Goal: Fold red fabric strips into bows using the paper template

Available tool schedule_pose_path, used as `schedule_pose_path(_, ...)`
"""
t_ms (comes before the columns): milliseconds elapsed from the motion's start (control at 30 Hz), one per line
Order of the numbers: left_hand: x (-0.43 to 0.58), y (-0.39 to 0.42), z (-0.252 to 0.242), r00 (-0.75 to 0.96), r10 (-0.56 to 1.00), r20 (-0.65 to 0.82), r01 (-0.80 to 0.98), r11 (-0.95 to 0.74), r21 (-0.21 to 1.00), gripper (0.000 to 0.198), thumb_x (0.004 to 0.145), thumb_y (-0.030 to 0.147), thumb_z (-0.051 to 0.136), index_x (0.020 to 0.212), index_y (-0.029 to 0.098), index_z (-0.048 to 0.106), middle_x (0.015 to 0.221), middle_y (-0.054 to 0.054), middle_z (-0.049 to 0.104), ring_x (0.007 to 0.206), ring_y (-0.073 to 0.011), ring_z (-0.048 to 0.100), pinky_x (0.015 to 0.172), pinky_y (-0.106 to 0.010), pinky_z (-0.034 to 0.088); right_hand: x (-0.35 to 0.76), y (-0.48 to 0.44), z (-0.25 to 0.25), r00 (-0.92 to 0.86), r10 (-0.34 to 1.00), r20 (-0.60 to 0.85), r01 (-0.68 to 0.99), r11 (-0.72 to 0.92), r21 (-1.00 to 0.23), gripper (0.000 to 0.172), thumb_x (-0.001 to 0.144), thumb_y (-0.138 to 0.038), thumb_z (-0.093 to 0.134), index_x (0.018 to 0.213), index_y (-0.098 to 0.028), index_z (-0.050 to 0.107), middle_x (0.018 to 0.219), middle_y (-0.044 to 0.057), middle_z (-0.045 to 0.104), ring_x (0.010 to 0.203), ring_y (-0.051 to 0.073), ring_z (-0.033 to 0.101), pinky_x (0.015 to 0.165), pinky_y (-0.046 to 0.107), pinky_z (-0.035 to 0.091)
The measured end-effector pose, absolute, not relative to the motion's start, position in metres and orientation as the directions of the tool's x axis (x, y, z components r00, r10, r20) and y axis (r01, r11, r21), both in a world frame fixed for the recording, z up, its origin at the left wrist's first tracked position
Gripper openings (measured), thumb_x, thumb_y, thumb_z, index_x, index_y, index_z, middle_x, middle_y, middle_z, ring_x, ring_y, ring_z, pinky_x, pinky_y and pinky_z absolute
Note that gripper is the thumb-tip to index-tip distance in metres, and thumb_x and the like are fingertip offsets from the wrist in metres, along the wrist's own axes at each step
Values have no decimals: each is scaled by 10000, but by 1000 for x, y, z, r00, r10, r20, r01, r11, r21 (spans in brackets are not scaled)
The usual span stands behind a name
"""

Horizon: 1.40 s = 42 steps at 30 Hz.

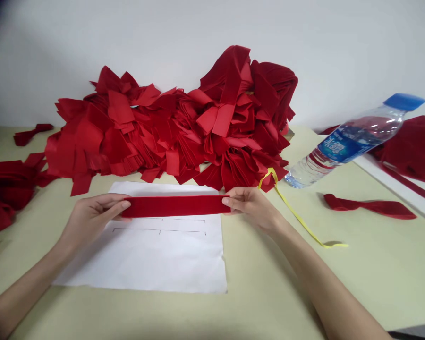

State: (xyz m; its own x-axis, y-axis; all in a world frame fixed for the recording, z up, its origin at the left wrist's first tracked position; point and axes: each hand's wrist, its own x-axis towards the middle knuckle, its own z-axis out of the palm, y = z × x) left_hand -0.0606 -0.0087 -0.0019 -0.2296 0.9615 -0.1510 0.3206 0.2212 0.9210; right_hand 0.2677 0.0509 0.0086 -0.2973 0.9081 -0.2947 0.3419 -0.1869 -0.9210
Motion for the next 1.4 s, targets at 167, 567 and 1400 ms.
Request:
schedule_pose_path(167, -66, -5, 2, -232, 957, -172, 331, 244, 911, 231, 709, 381, 675, 821, 180, 659, 699, 31, 661, 609, -168, 689, 583, -222, 539, 261, 45, 4, -281, 931, -234, 270, -157, -950, 330, 692, -454, 696, 697, -151, 567, 642, -4, 586, 616, 101, 572, 643, 242, 477)
schedule_pose_path(567, -73, -1, 5, -94, 976, -195, 318, 215, 923, 210, 729, 382, 665, 725, 173, 638, 579, 51, 531, 536, -95, 547, 593, -216, 537, 240, 33, -3, -250, 953, -170, 197, -122, -973, 342, 759, -439, 584, 663, -209, 350, 396, -110, 376, 325, 34, 292, 375, 186, 268)
schedule_pose_path(1400, 3, -50, -1, 288, 919, -267, 138, 236, 962, 114, 749, 275, 612, 678, 194, 651, 654, -10, 678, 607, -158, 625, 594, -267, 521, 180, -48, 5, -514, 856, -46, 500, 255, -828, 252, 739, -379, 660, 795, -210, 481, 756, -22, 565, 635, 114, 506, 584, 256, 416)
